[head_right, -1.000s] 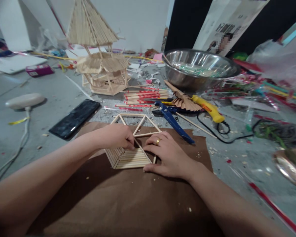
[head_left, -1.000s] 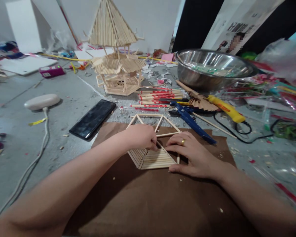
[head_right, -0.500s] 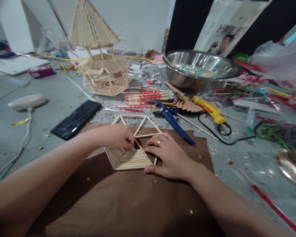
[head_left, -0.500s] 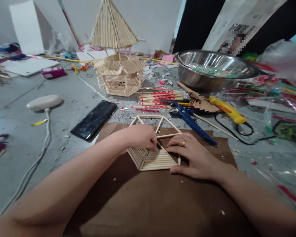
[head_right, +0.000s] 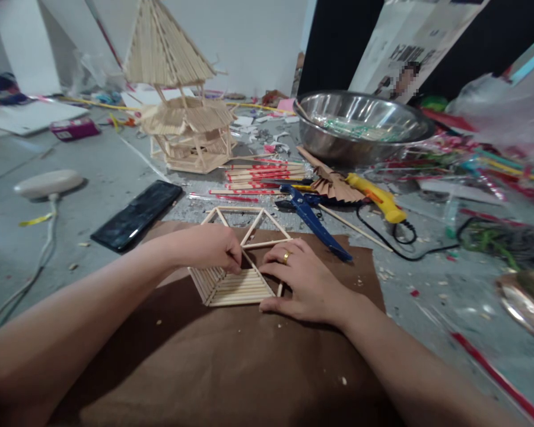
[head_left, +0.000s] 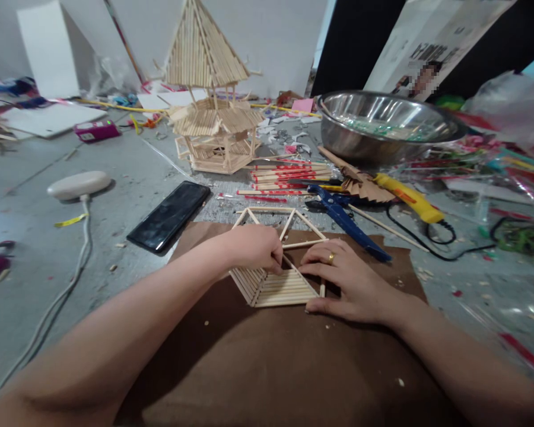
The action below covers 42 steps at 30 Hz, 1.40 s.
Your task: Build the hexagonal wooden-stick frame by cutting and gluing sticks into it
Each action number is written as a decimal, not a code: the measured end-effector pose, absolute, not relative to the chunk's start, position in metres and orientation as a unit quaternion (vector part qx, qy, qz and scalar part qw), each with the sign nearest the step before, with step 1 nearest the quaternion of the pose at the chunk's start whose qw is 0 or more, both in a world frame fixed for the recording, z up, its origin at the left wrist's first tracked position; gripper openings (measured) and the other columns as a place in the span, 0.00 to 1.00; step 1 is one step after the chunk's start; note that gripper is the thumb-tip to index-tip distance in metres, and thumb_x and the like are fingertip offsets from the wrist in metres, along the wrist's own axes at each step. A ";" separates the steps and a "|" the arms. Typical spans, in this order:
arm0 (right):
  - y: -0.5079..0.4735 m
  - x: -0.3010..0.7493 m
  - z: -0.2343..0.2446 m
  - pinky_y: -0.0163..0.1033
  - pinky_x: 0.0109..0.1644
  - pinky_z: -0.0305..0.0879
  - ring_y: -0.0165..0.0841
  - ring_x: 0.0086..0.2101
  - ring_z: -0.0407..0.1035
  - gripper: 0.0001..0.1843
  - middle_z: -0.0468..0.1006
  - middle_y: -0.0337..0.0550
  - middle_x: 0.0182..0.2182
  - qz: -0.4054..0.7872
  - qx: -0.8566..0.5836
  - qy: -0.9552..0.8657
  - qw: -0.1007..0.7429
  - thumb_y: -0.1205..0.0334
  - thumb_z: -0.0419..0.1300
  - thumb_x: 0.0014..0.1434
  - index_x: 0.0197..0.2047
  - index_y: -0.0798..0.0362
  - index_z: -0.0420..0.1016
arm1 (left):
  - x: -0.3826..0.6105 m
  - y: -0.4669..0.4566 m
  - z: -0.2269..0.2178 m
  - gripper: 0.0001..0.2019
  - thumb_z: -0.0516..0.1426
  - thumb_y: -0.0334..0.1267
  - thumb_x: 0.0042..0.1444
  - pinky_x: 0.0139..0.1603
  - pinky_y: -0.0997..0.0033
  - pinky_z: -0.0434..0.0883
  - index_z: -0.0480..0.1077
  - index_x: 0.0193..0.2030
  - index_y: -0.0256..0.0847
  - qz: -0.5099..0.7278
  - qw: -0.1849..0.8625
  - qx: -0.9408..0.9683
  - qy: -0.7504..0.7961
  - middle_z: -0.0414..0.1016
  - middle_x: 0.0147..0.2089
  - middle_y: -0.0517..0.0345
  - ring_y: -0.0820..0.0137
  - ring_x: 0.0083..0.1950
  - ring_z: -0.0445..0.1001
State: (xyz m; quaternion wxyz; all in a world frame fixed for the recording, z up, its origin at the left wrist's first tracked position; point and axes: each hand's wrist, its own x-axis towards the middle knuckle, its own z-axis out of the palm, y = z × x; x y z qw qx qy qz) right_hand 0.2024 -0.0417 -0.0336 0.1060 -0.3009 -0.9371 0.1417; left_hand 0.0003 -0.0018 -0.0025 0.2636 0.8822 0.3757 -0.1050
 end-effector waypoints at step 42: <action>0.006 0.286 -0.040 0.38 0.28 0.58 0.38 0.30 0.66 0.13 0.73 0.48 0.29 -0.142 -0.675 -0.721 0.066 0.59 0.47 0.51 0.33 0.55 0.71 | 0.001 0.005 -0.014 0.17 0.44 0.46 0.52 0.26 0.75 0.55 0.66 0.25 0.38 0.134 0.132 0.837 0.515 0.68 0.26 0.57 0.74 0.26 0.63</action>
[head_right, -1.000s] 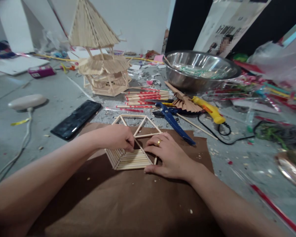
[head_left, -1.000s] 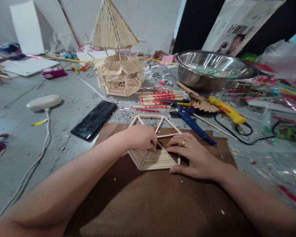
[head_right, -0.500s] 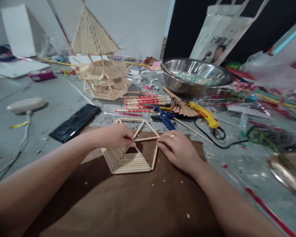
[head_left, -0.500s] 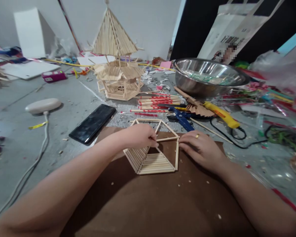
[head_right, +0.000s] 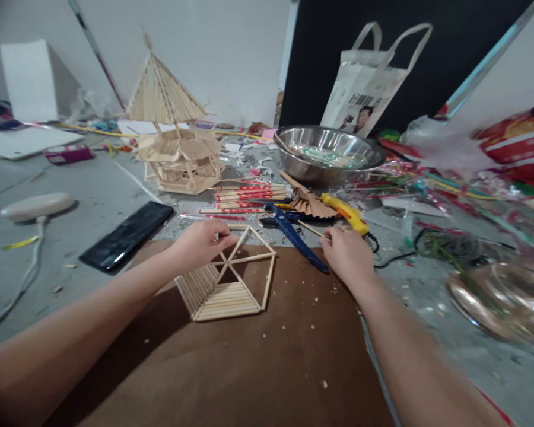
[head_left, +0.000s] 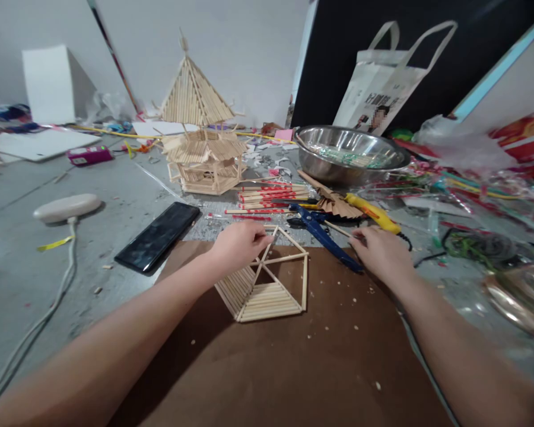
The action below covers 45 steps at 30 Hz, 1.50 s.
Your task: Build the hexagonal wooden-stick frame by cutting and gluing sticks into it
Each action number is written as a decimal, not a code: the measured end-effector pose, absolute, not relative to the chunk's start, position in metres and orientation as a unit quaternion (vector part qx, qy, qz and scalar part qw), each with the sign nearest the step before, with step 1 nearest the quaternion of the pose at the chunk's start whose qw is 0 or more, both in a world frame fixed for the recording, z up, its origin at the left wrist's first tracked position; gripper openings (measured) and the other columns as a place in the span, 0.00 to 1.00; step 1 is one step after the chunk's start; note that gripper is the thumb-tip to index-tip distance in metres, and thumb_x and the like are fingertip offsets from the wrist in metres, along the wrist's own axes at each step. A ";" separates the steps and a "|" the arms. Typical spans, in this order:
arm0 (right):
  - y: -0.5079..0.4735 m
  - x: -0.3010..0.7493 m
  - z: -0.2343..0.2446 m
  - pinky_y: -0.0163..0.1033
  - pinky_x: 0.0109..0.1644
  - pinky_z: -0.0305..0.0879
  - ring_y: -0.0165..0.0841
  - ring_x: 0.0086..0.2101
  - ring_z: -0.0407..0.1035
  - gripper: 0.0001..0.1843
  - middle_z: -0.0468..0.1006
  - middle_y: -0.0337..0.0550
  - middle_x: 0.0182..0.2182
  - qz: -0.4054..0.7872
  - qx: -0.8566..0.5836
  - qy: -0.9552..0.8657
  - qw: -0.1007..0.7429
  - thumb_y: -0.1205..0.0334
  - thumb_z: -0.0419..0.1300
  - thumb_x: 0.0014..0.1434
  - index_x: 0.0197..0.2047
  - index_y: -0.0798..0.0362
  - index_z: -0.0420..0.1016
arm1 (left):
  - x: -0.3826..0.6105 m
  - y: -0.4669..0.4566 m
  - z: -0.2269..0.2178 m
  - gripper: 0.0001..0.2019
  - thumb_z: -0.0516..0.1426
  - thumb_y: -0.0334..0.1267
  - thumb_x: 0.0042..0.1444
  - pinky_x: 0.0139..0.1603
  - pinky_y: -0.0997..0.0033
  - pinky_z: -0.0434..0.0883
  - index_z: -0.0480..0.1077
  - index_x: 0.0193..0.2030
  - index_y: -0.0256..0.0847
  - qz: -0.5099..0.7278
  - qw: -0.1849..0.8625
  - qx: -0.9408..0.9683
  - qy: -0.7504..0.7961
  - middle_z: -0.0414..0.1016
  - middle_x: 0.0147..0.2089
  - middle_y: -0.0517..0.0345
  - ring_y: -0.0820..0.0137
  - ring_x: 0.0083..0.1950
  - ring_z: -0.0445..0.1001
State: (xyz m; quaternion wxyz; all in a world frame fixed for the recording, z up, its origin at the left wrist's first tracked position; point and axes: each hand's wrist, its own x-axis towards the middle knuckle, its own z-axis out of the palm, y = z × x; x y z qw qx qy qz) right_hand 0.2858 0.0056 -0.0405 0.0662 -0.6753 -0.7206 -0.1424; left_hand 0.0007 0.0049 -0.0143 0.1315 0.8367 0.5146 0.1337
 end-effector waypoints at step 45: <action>-0.048 0.206 -0.035 0.35 0.37 0.64 0.30 0.36 0.65 0.12 0.69 0.44 0.34 0.070 -0.398 -0.906 0.128 0.62 0.46 0.55 0.37 0.51 0.69 | 0.010 -0.006 -0.014 0.12 0.51 0.46 0.43 0.25 0.77 0.58 0.73 0.30 0.46 -0.017 0.235 0.887 0.397 0.73 0.25 0.61 0.75 0.25 0.66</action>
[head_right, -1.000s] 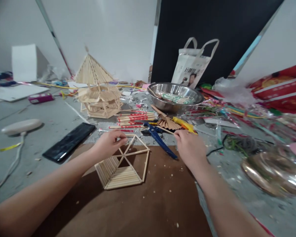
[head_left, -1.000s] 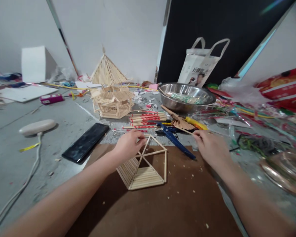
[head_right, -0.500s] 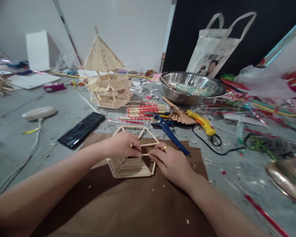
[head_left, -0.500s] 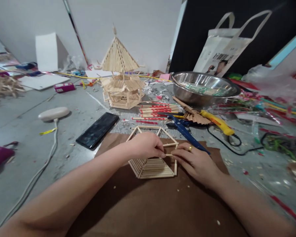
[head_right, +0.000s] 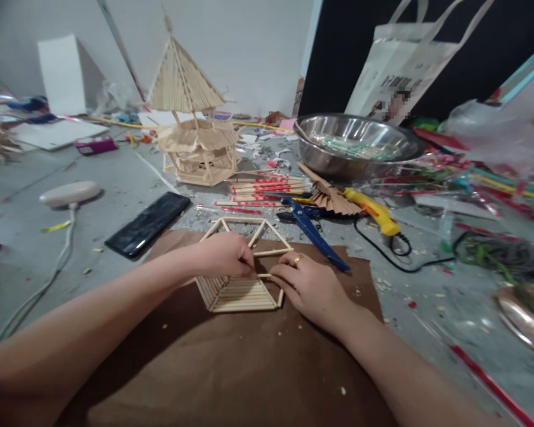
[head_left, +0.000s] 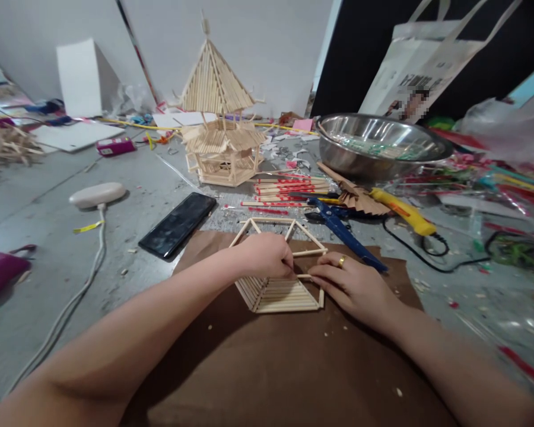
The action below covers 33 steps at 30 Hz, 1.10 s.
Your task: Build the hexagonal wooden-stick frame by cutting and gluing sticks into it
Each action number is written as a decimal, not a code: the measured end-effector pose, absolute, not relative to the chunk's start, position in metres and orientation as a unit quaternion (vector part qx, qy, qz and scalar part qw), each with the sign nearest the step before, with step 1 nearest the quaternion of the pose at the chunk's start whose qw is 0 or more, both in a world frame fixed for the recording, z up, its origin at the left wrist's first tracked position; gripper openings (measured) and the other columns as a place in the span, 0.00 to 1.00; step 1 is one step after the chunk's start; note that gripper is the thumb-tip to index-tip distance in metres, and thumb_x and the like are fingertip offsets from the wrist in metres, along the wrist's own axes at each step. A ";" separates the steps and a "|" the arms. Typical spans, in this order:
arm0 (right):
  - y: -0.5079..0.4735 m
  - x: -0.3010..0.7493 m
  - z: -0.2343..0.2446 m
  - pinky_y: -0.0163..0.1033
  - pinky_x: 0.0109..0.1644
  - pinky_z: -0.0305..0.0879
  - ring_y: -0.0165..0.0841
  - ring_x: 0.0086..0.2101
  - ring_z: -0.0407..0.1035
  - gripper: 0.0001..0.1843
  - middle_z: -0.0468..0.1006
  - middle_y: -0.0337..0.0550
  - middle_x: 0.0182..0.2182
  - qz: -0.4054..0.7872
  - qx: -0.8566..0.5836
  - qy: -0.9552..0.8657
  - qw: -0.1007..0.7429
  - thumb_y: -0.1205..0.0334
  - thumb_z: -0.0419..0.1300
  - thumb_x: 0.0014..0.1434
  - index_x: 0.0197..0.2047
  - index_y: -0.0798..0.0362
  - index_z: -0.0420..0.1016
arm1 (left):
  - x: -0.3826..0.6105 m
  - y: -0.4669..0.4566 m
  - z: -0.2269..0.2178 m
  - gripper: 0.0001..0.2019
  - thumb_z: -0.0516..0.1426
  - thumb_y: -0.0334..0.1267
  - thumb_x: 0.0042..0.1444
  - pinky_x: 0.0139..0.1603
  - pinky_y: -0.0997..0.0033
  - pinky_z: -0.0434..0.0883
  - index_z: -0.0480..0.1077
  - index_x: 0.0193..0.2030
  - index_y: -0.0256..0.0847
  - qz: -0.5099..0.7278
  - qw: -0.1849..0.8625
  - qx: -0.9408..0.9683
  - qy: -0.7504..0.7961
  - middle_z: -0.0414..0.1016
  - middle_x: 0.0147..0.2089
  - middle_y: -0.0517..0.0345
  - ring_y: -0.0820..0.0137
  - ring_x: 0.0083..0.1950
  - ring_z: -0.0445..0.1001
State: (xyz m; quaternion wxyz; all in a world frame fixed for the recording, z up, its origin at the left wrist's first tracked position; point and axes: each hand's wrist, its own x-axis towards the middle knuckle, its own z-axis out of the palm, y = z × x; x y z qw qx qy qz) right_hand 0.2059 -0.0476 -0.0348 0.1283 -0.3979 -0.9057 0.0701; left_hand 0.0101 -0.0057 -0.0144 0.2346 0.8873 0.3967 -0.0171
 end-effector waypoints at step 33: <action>-0.046 0.207 -0.038 0.35 0.38 0.62 0.30 0.36 0.63 0.10 0.72 0.42 0.32 0.026 -0.377 -0.914 0.147 0.64 0.48 0.54 0.35 0.52 0.70 | 0.010 -0.005 -0.015 0.15 0.48 0.45 0.45 0.21 0.77 0.54 0.73 0.27 0.42 -0.047 0.192 0.905 0.377 0.71 0.23 0.58 0.75 0.22 0.63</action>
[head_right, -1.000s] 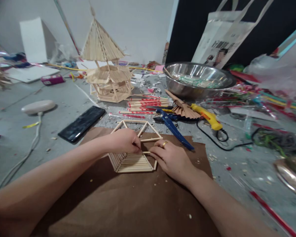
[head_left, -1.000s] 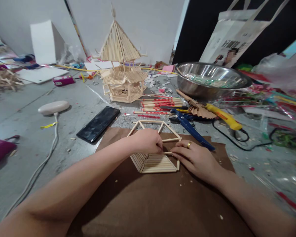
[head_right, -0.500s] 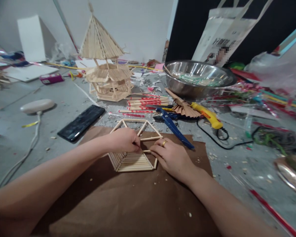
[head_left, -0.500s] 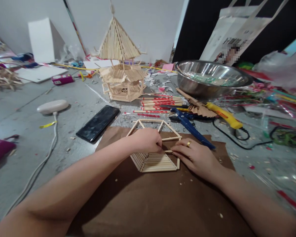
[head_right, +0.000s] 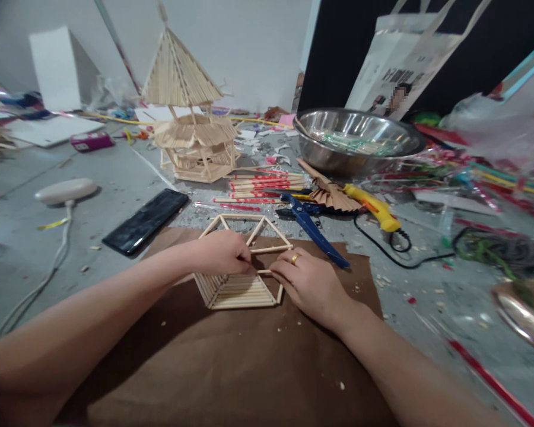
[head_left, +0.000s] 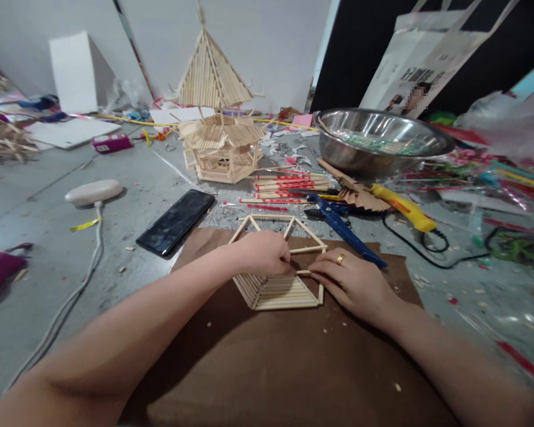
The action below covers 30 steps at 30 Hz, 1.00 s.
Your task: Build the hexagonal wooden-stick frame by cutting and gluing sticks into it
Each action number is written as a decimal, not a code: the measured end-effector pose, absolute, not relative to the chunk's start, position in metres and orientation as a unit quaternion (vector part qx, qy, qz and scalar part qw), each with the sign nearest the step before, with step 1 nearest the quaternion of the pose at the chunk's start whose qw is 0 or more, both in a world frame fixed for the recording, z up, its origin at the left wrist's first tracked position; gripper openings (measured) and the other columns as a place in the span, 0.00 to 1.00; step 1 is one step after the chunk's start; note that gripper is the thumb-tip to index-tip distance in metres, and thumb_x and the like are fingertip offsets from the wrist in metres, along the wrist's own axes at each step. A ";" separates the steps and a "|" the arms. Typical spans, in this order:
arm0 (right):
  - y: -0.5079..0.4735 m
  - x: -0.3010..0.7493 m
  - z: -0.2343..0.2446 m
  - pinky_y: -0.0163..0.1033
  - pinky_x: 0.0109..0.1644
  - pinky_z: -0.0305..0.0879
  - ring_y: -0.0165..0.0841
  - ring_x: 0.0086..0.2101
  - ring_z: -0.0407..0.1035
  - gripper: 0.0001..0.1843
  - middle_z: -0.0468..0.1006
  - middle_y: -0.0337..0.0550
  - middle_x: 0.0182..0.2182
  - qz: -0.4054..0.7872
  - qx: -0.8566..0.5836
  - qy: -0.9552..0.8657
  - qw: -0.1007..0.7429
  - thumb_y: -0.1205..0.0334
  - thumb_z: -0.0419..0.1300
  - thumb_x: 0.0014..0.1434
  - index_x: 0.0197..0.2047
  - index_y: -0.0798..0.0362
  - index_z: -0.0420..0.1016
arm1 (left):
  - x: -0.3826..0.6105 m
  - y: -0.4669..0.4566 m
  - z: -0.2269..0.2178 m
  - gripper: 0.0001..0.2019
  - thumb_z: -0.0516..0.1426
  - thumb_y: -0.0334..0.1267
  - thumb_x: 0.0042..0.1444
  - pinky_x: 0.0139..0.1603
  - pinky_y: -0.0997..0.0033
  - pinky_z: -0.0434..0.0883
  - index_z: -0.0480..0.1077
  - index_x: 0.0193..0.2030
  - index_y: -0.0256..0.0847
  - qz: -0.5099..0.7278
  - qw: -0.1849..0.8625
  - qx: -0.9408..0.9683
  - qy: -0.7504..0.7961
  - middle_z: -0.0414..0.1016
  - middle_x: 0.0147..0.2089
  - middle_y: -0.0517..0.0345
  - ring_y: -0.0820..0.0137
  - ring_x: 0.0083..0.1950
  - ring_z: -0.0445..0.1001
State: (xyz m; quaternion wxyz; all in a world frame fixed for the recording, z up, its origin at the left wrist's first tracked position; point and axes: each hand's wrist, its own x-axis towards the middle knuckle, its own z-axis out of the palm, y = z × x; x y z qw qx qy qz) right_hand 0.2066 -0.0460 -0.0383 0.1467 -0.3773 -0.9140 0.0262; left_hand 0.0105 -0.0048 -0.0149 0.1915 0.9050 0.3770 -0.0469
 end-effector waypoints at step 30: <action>-0.046 0.204 -0.040 0.36 0.40 0.61 0.31 0.37 0.62 0.10 0.71 0.42 0.32 0.043 -0.380 -0.912 0.149 0.64 0.48 0.55 0.35 0.53 0.69 | 0.006 -0.002 -0.014 0.12 0.51 0.41 0.43 0.24 0.78 0.57 0.73 0.30 0.42 -0.035 0.260 0.893 0.365 0.73 0.25 0.60 0.77 0.23 0.64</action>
